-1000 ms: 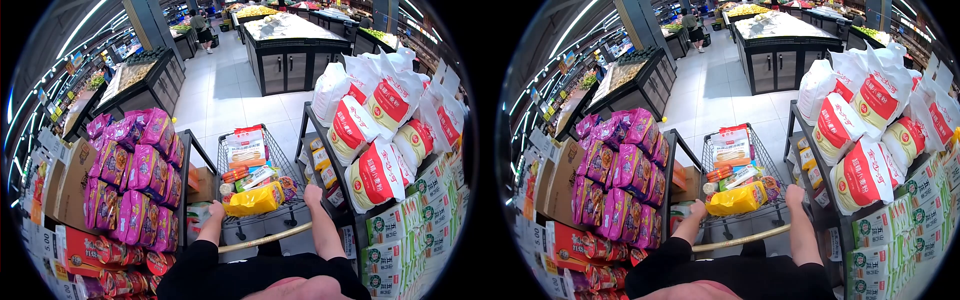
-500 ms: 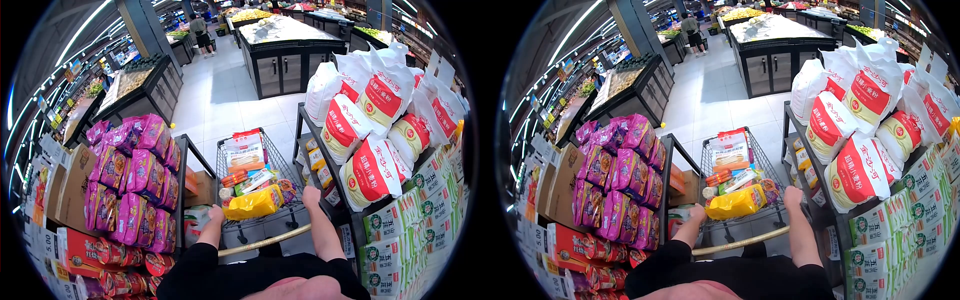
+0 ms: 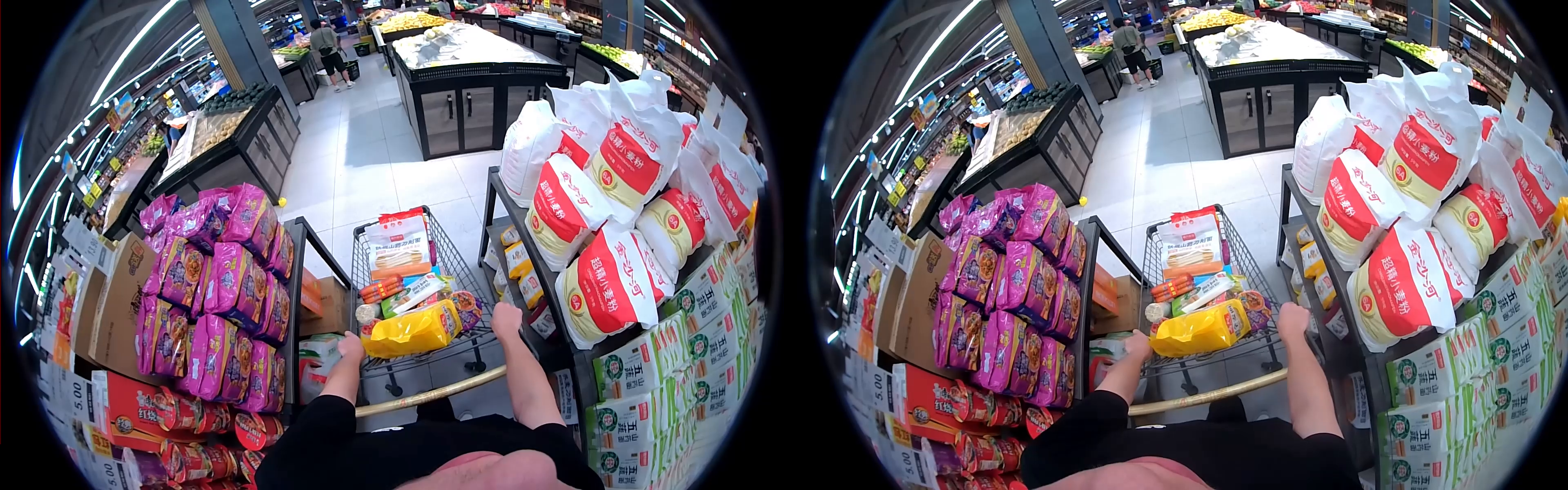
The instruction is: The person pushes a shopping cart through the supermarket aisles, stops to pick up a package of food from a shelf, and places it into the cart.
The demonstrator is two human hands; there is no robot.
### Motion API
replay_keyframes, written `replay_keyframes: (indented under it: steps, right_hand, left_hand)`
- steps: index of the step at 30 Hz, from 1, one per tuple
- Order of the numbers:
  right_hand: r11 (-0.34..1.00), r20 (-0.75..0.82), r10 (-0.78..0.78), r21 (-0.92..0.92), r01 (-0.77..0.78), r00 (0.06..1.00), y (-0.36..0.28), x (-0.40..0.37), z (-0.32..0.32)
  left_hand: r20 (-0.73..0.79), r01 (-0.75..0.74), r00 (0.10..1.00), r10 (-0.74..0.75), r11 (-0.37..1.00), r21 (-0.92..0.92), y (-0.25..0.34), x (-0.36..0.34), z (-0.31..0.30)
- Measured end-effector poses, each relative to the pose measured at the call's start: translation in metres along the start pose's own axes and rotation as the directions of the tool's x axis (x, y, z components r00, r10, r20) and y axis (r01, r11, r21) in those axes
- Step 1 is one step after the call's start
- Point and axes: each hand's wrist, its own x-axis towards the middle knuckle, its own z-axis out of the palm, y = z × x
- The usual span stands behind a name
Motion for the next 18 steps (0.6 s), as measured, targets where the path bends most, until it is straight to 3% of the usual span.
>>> replay_keyframes:
  steps: [10, 18]
  right_hand:
    - [0.998, 0.060, 0.005, -0.055, -0.002, 0.998, -0.017, 0.015, -0.008]
    - [0.998, 0.049, 0.016, -0.064, -0.013, 0.999, -0.033, 0.015, -0.010]
  left_hand:
    - [-0.030, 0.049, 0.998, -0.051, 0.997, -0.058, -0.006, 0.026, 0.005]
    - [0.014, -0.002, 1.000, 0.003, 0.999, -0.038, -0.012, 0.043, -0.008]
